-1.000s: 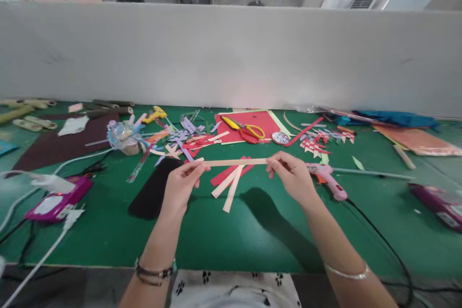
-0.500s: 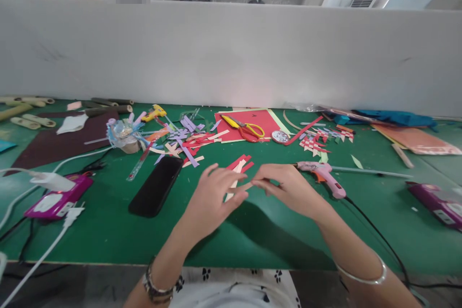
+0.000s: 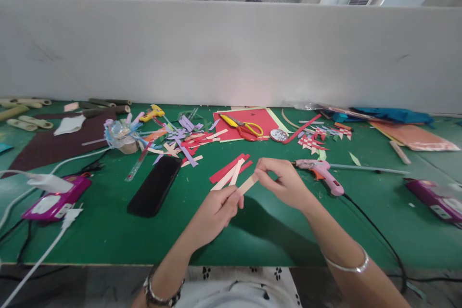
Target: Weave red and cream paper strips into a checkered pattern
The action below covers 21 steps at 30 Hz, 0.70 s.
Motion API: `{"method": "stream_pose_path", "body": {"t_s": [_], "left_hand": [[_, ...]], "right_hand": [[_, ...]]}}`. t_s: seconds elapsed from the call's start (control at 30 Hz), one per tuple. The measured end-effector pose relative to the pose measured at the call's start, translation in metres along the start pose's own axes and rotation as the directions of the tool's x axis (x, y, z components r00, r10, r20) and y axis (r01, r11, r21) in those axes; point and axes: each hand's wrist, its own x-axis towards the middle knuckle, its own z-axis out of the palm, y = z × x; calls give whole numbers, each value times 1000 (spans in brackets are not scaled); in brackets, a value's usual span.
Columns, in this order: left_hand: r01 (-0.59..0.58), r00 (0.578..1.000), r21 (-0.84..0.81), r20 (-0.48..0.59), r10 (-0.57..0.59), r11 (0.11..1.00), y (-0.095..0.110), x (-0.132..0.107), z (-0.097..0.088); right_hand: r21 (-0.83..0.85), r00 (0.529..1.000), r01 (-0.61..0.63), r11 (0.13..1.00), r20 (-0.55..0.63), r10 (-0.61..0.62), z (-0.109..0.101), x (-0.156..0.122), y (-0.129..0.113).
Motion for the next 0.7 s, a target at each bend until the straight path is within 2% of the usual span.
{"method": "stream_pose_path", "body": {"t_s": [0.13, 0.23, 0.37, 0.43, 0.53, 0.6, 0.63, 0.7], "left_hand": [[2, 1000, -11, -18, -3, 1000, -3, -1, -1], [-2, 999, -20, -55, 1, 1000, -5, 1, 0], [-24, 994, -17, -105, 22, 1000, -7, 4, 5], [-17, 995, 22, -99, 19, 1000, -7, 5, 6], [-13, 997, 173, -74, 26, 985, -9, 9, 6], [-31, 993, 420, -91, 76, 907, -13, 14, 4], [-36, 989, 569, -96, 109, 822, -16, 17, 3], [-42, 989, 808, -49, 138, 588, -24, 23, 2]], "right_hand": [[33, 997, -53, 998, -48, 54, 1, -1, 6], [196, 982, -149, 969, -86, 169, 5, -3, 9], [503, 965, -245, 829, 43, 260, 19, -7, 10], [545, 950, -301, 783, 101, 295, 26, -8, 9], [558, 913, -378, 739, 92, 398, 26, -7, 10], [613, 884, -378, 694, 17, 467, 18, -5, 13], [669, 861, -360, 650, -30, 507, 13, -4, 15], [785, 814, -308, 537, -75, 576, 1, -3, 18]]}}
